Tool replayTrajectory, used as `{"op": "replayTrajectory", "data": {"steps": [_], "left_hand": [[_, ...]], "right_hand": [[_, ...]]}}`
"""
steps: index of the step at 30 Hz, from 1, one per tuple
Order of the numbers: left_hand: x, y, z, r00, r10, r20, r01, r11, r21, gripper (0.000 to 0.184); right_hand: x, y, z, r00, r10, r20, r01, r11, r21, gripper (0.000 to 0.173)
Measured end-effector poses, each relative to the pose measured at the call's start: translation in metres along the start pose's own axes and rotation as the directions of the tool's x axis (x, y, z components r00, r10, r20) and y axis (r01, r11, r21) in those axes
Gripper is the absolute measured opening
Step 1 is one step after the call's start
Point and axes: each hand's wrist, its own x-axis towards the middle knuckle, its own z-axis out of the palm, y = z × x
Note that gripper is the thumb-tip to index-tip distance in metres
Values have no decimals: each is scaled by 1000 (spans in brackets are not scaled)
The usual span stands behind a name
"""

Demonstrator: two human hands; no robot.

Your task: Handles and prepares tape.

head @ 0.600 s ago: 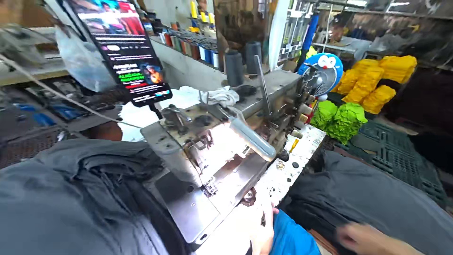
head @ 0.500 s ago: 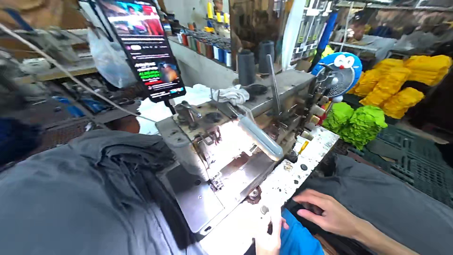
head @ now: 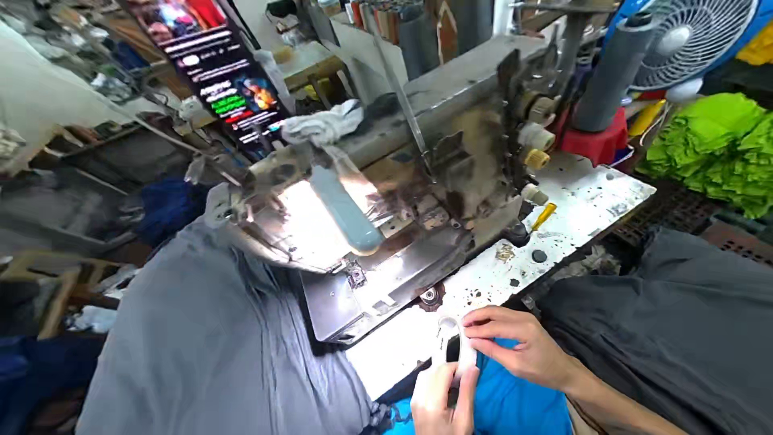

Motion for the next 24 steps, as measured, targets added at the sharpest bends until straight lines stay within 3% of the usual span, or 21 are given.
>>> {"op": "replayTrajectory", "data": {"steps": [4,7,11,14,16,18,24], "left_hand": [[0,10,0,999,-13,31,13,1000,-20,28],[0,6,-2,994,-57,92,76,972,-224,30],[2,-7,-10,979,-39,202,126,887,-443,28],[0,-22,-16,958,35,284,155,770,-619,31],[-1,-34,-19,954,82,288,155,687,-710,32],[-4,-43,-24,954,107,278,144,650,-746,33],[-12,-49,-39,973,86,214,88,718,-691,32]], "right_hand": [[-10,1,-4,999,-14,-40,14,1000,8,14],[-13,3,-8,999,-31,37,30,999,30,19],[-9,7,-3,997,-21,77,13,994,105,18],[-2,10,-5,979,1,203,-43,978,203,39],[3,12,-6,951,-6,310,-85,956,279,43],[6,13,-2,923,-22,383,-121,931,344,35],[8,14,15,881,-22,472,-217,868,447,26]]}}
